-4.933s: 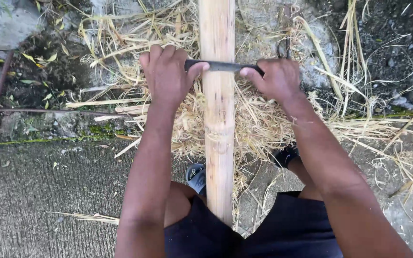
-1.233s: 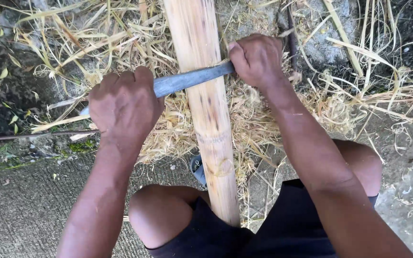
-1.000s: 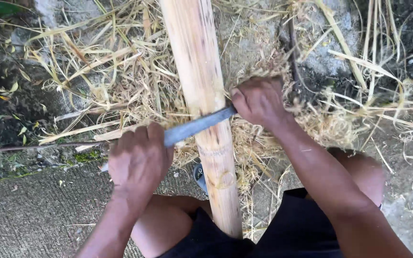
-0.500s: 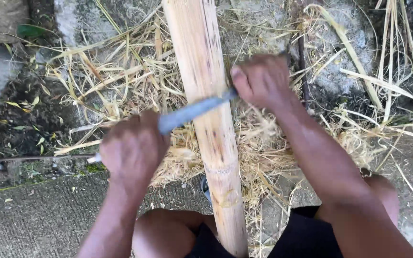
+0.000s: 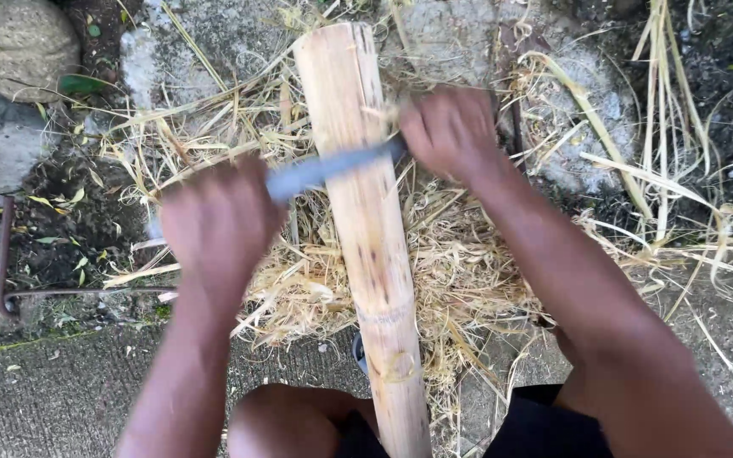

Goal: Scraping and stripping the outer layer of a bamboo pole with a machete.

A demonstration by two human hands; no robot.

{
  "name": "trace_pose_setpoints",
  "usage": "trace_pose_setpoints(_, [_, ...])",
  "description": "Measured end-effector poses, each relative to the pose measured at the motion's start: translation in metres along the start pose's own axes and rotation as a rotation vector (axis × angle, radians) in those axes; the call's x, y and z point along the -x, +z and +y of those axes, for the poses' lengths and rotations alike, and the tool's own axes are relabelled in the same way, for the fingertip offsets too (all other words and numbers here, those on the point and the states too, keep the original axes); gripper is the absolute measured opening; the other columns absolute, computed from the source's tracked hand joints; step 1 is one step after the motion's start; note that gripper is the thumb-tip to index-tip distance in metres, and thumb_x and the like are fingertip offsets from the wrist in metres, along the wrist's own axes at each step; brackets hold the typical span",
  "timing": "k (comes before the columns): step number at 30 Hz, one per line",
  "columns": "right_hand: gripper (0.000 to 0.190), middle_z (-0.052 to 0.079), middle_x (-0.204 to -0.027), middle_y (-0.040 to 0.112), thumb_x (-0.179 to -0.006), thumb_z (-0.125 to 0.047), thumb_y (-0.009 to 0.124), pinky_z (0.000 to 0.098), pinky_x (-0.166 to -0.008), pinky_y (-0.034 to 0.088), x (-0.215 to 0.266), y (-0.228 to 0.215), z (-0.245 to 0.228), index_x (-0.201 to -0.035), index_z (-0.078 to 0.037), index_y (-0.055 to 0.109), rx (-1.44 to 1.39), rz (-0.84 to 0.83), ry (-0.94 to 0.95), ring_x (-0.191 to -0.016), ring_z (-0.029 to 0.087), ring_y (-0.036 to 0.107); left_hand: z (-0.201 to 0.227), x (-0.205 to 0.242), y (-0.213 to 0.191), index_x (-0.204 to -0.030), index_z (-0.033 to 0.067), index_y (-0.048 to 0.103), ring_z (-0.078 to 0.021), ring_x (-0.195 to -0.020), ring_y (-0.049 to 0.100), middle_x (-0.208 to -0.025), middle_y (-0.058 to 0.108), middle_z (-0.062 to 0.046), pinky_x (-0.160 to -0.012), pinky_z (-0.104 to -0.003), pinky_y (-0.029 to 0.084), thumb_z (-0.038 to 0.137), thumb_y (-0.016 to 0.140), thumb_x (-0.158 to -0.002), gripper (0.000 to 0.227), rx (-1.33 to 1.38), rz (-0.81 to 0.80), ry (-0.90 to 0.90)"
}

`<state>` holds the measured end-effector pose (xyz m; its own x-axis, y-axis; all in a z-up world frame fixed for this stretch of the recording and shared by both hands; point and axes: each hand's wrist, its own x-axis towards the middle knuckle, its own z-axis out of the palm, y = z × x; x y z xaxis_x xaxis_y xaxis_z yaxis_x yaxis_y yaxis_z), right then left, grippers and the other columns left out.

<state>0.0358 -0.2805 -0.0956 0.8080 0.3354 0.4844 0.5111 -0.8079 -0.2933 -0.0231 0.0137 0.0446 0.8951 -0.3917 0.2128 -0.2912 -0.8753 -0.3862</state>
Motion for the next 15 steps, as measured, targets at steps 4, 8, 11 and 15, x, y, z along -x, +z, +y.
trace_pose_setpoints(4, [0.041, -0.004, -0.048, 0.041, -0.106, -0.031, 0.051, 0.0333, -0.032, 0.025, 0.097, 0.005, -0.035, -0.067, -0.024, 0.045, 0.094, 0.043, -0.156, -0.037, 0.014, 0.035, 0.038, 0.088, -0.022, -0.062, 0.0185, 0.054, -0.0084, -0.036, 0.037, -0.048, 0.050, 0.003, -0.032, -0.030, 0.030, 0.031, 0.066, -0.090, 0.033, 0.144, -0.144, 0.029])
trace_pose_setpoints(8, [0.038, -0.003, -0.067, 0.054, -0.112, -0.026, 0.043, 0.0345, -0.041, 0.028, 0.086, 0.018, -0.009, -0.075, -0.020, 0.048, 0.254, 0.124, -0.356, -0.048, 0.012, 0.039, 0.040, 0.088, -0.019, -0.063, 0.0183, 0.055, -0.0069, -0.035, 0.038, -0.047, 0.050, 0.005, -0.031, -0.029, 0.029, 0.036, 0.067, -0.096, 0.040, 0.191, -0.145, -0.031])
trace_pose_setpoints(11, [0.049, -0.002, -0.054, 0.048, -0.109, -0.036, 0.038, 0.0369, -0.039, 0.032, 0.013, -0.006, -0.007, -0.065, -0.019, 0.051, -0.265, -0.290, 0.301, -0.041, 0.014, 0.039, 0.024, 0.023, -0.025, -0.065, 0.0185, 0.054, -0.0069, -0.040, 0.040, -0.053, 0.052, 0.005, -0.035, -0.029, 0.029, 0.032, 0.066, -0.101, 0.040, 0.076, -0.033, -0.030])
trace_pose_setpoints(15, [0.045, -0.004, -0.056, 0.052, -0.109, -0.034, 0.038, 0.0367, -0.035, 0.033, 0.039, 0.018, -0.008, -0.076, -0.023, 0.066, -0.227, -0.226, 0.297, -0.041, 0.010, 0.040, 0.023, 0.023, -0.048, -0.068, 0.0174, 0.057, -0.0075, -0.042, 0.041, -0.053, 0.053, 0.004, -0.036, -0.028, 0.030, 0.035, 0.067, -0.100, 0.037, 0.085, -0.075, 0.000])
